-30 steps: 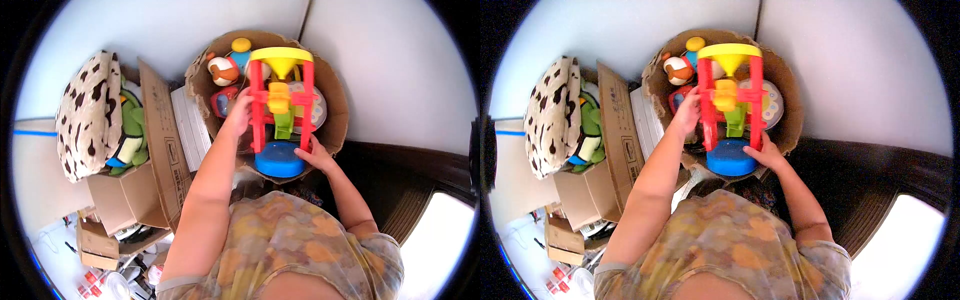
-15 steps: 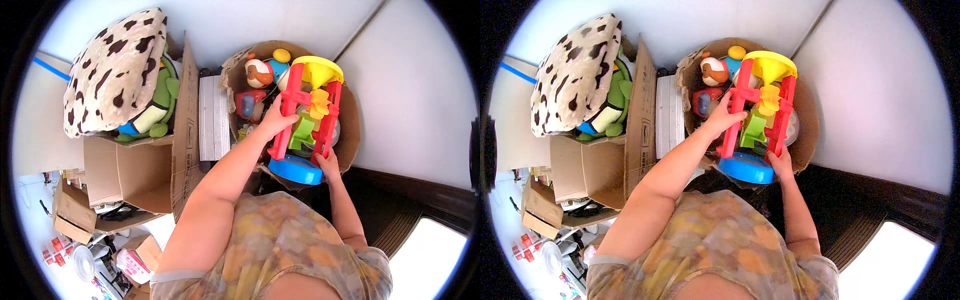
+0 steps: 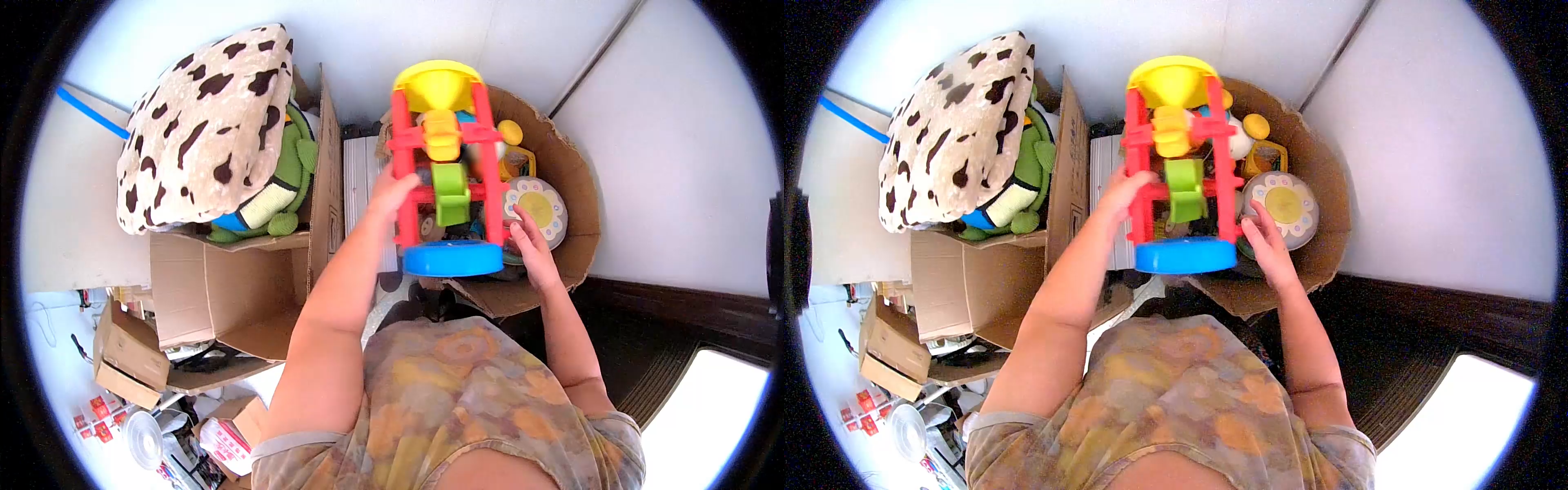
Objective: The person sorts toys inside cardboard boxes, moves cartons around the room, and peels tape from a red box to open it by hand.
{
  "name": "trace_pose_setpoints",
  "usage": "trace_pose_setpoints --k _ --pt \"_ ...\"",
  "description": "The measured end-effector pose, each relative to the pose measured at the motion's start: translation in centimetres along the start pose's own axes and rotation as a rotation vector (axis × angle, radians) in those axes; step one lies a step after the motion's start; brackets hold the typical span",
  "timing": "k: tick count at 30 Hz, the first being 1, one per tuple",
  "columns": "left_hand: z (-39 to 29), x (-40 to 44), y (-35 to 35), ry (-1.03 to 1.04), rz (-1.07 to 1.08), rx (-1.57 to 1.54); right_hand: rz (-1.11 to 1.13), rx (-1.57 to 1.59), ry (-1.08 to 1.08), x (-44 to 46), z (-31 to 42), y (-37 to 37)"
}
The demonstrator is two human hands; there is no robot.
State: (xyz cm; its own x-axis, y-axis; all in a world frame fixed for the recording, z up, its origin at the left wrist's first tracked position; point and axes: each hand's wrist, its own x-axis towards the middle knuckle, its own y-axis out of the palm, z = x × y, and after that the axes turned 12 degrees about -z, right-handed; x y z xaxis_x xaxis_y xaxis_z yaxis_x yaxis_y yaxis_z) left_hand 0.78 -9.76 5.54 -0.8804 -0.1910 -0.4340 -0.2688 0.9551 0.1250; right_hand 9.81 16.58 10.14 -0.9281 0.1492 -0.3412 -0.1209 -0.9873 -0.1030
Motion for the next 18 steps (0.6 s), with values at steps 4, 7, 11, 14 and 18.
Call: trace_pose_setpoints --k 4,7,11,14,18 --pt "-3.3 0.4 -3.9 -0.069 -0.084 0.02 -0.021 -0.01 0.023 -0.4 -2.1 -0.5" --pt "-3.8 1.9 -6.4 -0.065 -0.073 -0.102 -0.018 -0.041 0.074 -1.1 -3.6 -1.2" --pt "-5.1 3.7 -7.4 -0.051 -0.121 -0.107 -0.042 -0.019 0.155 -2.5 -4.5 -1.9" --pt "-5.0 5.0 -7.3 -0.038 -0.176 -0.037 -0.052 -0.011 0.195 -3.2 -4.8 -2.3" --pt "-5.4 6.7 -7.0 0.021 -0.245 0.129 -0.058 -0.01 0.193 -3.9 -5.3 -2.9"
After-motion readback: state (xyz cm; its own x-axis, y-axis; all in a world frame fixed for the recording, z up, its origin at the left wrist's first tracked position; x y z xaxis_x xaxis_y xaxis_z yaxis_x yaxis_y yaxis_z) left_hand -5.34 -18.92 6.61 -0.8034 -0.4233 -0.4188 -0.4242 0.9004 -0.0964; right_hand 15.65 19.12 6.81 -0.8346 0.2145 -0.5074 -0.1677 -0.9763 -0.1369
